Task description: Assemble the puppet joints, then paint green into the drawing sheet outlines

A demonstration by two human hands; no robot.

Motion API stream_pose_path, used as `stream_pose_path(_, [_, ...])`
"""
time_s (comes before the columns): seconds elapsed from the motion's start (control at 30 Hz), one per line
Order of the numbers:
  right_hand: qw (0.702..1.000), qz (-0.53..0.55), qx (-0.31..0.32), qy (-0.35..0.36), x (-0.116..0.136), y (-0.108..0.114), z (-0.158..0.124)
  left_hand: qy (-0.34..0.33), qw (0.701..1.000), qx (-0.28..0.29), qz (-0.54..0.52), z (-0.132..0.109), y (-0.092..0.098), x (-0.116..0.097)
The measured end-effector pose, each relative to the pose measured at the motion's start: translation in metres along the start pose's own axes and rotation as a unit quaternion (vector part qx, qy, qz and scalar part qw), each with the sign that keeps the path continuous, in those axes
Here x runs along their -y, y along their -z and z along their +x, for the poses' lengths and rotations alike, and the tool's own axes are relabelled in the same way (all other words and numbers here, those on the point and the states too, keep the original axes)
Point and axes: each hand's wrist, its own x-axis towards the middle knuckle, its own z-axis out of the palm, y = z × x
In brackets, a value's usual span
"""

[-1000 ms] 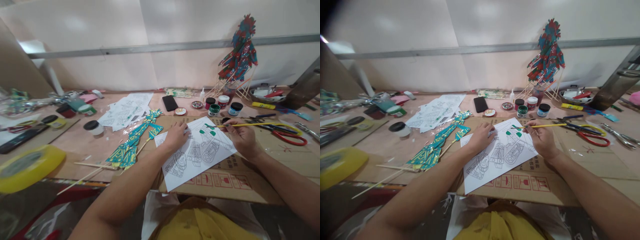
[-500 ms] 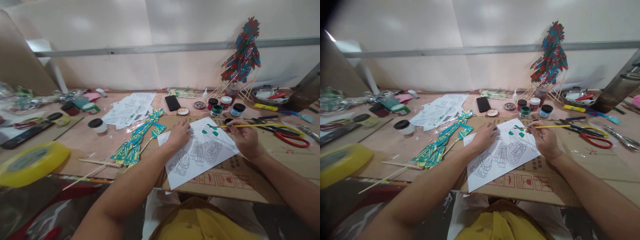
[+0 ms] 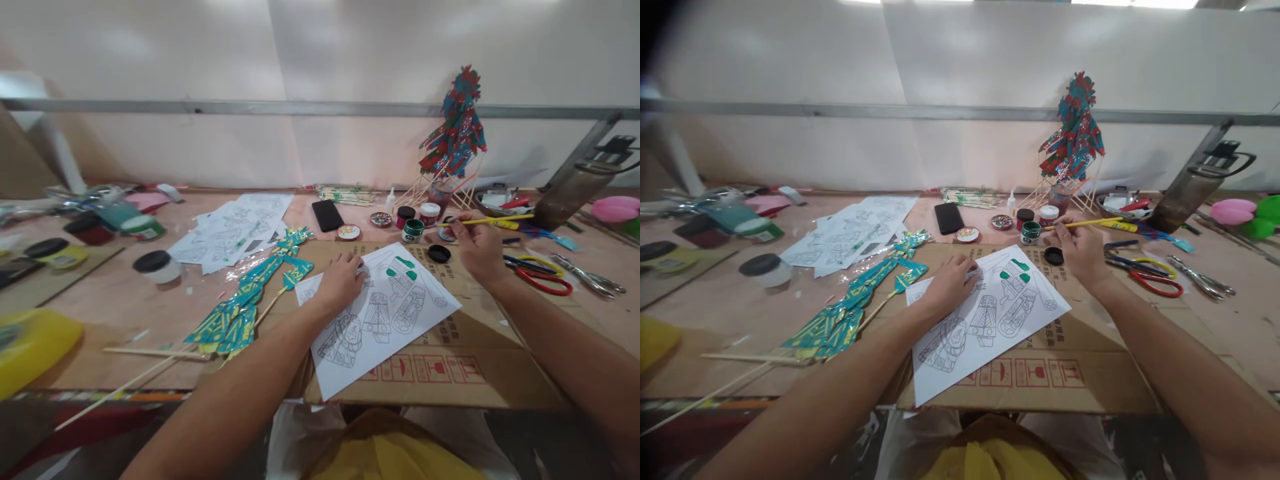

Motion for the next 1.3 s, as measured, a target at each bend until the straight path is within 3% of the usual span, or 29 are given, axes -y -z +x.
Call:
stream_pose_path(0.13, [0.992,-0.11,0.002,0.061,-0.012,-0.015,0.017,0.006,1.0,0.003,0.006,0.0,0.001,-0.001])
stream_pose_path(0.37, [0.983,-0.158,0.054,0.073,-0.038,-0.041,0.033,-0.001,1.0,-0.001,0.007,-0.001,0.001,-0.001])
stream_pose_path(0.8, [0.96,-0.231,0.151,0.052,-0.039,-0.049,0.046,0.003,1.0,0.001,-0.006,0.0,0.003,-0.001])
stream_pose_path(1.03, [0.969,-0.21,0.125,0.028,-0.034,-0.047,0.044,-0.002,1.0,-0.004,-0.005,0.0,0.001,0.0])
stream_pose_path(1.2, [0.983,-0.174,0.051,-0.017,-0.033,-0.035,0.044,0.002,1.0,-0.004,-0.01,0.0,0.001,0.0])
stream_pose_path(1.3, [0.995,-0.071,-0.015,-0.066,-0.028,-0.025,0.036,0.002,1.0,0.0,-0.008,0.0,0.001,-0.001])
